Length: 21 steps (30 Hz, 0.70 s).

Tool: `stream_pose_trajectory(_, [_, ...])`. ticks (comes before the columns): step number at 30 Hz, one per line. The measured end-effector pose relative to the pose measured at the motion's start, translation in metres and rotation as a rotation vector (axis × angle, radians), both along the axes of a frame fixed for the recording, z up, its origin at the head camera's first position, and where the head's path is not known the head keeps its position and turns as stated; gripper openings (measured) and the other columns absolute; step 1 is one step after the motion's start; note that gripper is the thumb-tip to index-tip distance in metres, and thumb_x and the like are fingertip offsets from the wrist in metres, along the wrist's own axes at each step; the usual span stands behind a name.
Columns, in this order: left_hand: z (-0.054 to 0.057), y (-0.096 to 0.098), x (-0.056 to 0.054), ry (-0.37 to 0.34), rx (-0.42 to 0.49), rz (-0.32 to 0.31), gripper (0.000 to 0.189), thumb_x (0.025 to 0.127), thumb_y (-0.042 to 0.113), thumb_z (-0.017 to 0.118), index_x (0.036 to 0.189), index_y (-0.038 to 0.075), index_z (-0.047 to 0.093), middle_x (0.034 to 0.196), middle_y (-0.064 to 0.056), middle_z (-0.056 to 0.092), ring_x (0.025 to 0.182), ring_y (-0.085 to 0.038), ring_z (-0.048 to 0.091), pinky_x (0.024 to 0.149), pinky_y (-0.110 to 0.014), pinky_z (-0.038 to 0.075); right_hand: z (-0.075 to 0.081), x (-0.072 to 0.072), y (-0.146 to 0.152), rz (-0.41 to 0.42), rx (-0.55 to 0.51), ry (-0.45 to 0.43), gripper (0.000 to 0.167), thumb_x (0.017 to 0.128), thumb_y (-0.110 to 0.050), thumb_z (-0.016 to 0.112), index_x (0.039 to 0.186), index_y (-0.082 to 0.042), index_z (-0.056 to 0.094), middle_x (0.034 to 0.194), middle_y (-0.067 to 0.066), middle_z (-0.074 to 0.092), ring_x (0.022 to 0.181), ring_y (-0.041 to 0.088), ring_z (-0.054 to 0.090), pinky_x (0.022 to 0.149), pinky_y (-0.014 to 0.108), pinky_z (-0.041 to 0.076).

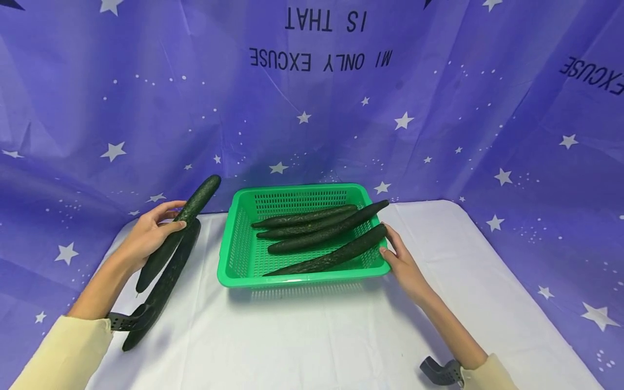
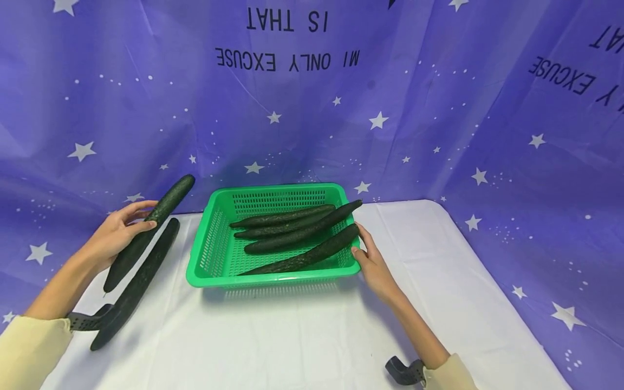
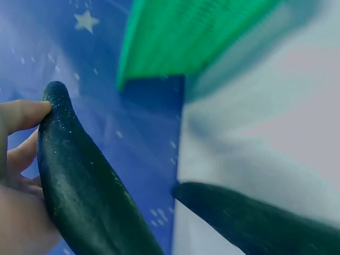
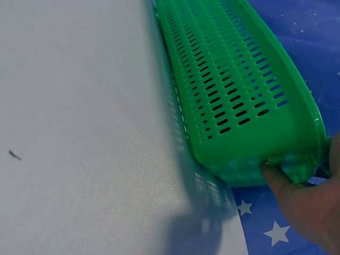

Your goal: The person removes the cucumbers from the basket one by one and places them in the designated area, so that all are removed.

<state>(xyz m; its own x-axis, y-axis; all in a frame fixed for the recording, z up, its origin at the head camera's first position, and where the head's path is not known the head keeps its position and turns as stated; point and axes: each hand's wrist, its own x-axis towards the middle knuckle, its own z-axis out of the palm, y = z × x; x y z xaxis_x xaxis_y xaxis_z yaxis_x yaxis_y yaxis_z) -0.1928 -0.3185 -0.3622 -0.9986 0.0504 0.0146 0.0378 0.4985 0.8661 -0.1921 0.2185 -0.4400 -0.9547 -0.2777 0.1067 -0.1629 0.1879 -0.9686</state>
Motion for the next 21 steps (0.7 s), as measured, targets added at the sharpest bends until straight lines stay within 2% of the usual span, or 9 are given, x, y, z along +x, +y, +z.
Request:
stream_pose_trajectory(3, [-0.014,-0.014,0.005,-0.009,-0.01,0.036,0.057,0.103,0.021,0.056,0.153,0.003,0.033,0.138,-0.02,0.041,0.101,-0.004,0.047,0.074,-0.018,0.047,0.0,0.0,0.0,-0.001,0.003,0.001,0.058,0.109,-0.019,0.041,0.161,-0.016,0.016,0.165,0.008,0.01,0.148,0.031,0.014,0.096,0.016,0.041])
stream_pose_trajectory(6, [-0.026,-0.025,0.011,-0.042,-0.001,0.072,0.058,0.104,0.022,0.054,0.153,0.002,0.03,0.135,-0.021,0.039,0.101,-0.012,0.048,0.074,-0.022,0.047,-0.001,0.0,-0.001,-0.002,0.0,0.002,0.057,0.109,-0.019,0.041,0.161,-0.016,0.016,0.165,0.007,0.01,0.148,0.031,0.015,0.096,0.017,0.041])
stream_pose_trajectory(9, [-0.035,-0.034,0.016,-0.102,0.01,0.095,0.062,0.106,0.026,0.051,0.156,0.002,0.023,0.14,-0.029,0.033,0.112,-0.033,0.047,0.08,-0.038,0.046,0.0,0.001,0.0,0.0,-0.004,-0.002,0.058,0.109,-0.019,0.041,0.161,-0.016,0.016,0.165,0.008,0.01,0.147,0.032,0.016,0.096,0.017,0.041])
stream_pose_trajectory(13, [-0.048,-0.046,0.023,-0.167,0.021,0.116,0.068,0.107,0.031,0.048,0.158,0.001,0.015,0.149,-0.039,0.018,0.127,-0.052,0.031,0.087,-0.056,0.039,0.001,0.002,0.0,0.0,-0.01,-0.007,0.058,0.109,-0.02,0.041,0.161,-0.015,0.016,0.165,0.008,0.009,0.146,0.033,0.019,0.096,0.019,0.042])
stream_pose_trajectory(17, [-0.06,-0.053,0.028,-0.204,0.036,0.121,0.069,0.107,0.031,0.046,0.157,-0.001,0.011,0.15,-0.042,0.013,0.133,-0.059,0.021,0.097,-0.069,0.03,0.001,0.003,-0.001,0.001,-0.011,-0.01,0.058,0.109,-0.02,0.042,0.161,-0.015,0.016,0.165,0.009,0.009,0.145,0.034,0.022,0.097,0.022,0.044])
stream_pose_trajectory(21, [-0.07,-0.057,0.03,-0.212,0.047,0.111,0.069,0.107,0.028,0.046,0.157,-0.003,0.01,0.15,-0.044,0.01,0.137,-0.063,0.011,0.1,-0.077,0.015,0.001,0.002,-0.001,-0.003,-0.004,-0.01,0.058,0.109,-0.02,0.042,0.161,-0.016,0.016,0.165,0.008,0.009,0.146,0.033,0.018,0.097,0.021,0.043])
